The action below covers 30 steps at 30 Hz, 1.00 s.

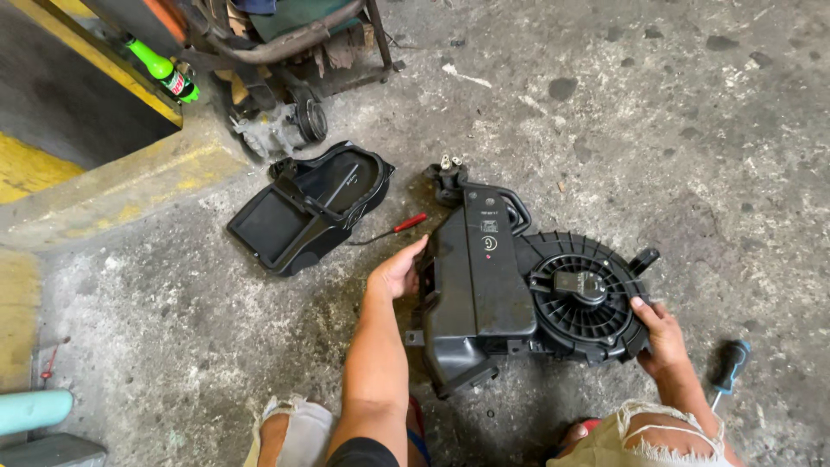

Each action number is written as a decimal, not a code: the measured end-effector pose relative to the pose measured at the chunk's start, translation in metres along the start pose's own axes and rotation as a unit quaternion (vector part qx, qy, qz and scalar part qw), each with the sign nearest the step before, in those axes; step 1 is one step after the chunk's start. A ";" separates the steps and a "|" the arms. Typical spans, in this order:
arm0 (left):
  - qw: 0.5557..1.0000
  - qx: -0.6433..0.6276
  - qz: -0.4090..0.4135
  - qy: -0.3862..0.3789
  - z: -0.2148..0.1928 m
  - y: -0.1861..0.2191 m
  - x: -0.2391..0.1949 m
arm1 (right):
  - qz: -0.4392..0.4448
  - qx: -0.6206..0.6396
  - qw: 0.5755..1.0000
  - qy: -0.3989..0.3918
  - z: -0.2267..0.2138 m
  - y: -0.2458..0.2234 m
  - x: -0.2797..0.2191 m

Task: The person disassembles a motorcycle part, removing the cover and separating components. They then search through a toolbox for a specific part.

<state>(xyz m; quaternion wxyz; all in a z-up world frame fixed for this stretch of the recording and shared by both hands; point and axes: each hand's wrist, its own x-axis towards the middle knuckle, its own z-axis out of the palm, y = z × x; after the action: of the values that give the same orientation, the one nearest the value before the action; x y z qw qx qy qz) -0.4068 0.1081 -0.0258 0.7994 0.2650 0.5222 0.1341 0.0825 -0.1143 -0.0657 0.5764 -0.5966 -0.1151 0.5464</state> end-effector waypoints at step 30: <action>0.945 -0.021 -0.024 -0.325 0.127 -0.041 0.039 | 0.067 -0.733 0.676 0.037 0.093 -0.197 0.115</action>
<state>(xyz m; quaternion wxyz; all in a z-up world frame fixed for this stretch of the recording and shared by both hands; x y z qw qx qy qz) -0.2781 0.0580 -0.0388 0.9341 0.2650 0.2373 0.0319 0.1498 0.0872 0.0597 -0.0802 -0.8535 -0.4173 0.3016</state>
